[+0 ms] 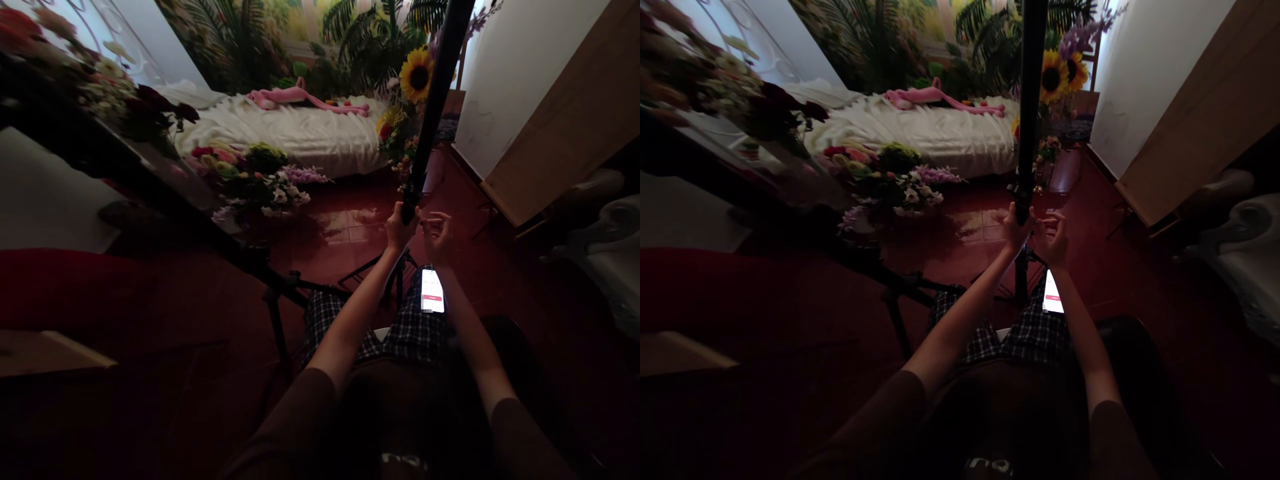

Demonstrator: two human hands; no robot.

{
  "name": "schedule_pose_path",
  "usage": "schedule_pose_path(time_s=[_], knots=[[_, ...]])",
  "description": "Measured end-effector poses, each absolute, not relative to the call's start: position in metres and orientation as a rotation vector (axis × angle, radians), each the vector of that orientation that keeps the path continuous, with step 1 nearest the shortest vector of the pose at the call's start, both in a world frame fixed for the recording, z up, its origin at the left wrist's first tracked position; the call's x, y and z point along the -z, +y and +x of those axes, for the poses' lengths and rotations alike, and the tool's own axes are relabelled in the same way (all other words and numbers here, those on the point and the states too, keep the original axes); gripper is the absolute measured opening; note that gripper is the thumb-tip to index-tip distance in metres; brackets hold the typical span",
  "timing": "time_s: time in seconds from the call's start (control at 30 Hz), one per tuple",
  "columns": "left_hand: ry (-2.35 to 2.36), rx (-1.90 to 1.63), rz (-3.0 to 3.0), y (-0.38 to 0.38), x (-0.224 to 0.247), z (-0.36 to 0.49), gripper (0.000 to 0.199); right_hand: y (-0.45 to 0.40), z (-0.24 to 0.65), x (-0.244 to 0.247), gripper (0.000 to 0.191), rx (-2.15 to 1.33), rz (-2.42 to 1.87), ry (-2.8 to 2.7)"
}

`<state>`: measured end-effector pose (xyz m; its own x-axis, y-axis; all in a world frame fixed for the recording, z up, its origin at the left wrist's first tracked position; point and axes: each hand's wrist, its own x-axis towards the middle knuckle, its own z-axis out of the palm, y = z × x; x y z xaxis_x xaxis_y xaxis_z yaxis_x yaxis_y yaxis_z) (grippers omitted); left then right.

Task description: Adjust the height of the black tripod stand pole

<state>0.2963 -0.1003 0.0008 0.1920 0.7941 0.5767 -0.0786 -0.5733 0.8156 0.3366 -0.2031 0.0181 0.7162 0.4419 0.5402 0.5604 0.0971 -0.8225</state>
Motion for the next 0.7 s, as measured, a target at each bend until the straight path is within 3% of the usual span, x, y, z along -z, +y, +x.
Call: schedule_pose_path(time_s=[0.13,0.33,0.47,0.57,0.7], knots=[[0.671,-1.445,1.741,-0.101,-0.003,0.295,0.028,-0.203,0.339,-0.031,0.035,0.012,-1.617,-0.834],[0.696,-1.410,1.743,-0.102,-0.005,0.294,0.030,-0.193,0.353,-0.042,0.026,-0.390,-1.534,-0.677],[0.697,-1.381,1.760,-0.101,-0.003,0.293,0.031,-0.189,0.364,-0.050,0.009,-0.895,-1.293,-0.502],[0.705,-1.368,1.758,-0.101,-0.004,0.291,0.032,-0.191,0.370,-0.053,0.017,-1.243,-1.086,-0.323],[0.672,-1.342,1.760,-0.104,-0.008,0.287,0.031,-0.194,0.372,-0.051,0.025,-1.331,-0.890,-0.155]])
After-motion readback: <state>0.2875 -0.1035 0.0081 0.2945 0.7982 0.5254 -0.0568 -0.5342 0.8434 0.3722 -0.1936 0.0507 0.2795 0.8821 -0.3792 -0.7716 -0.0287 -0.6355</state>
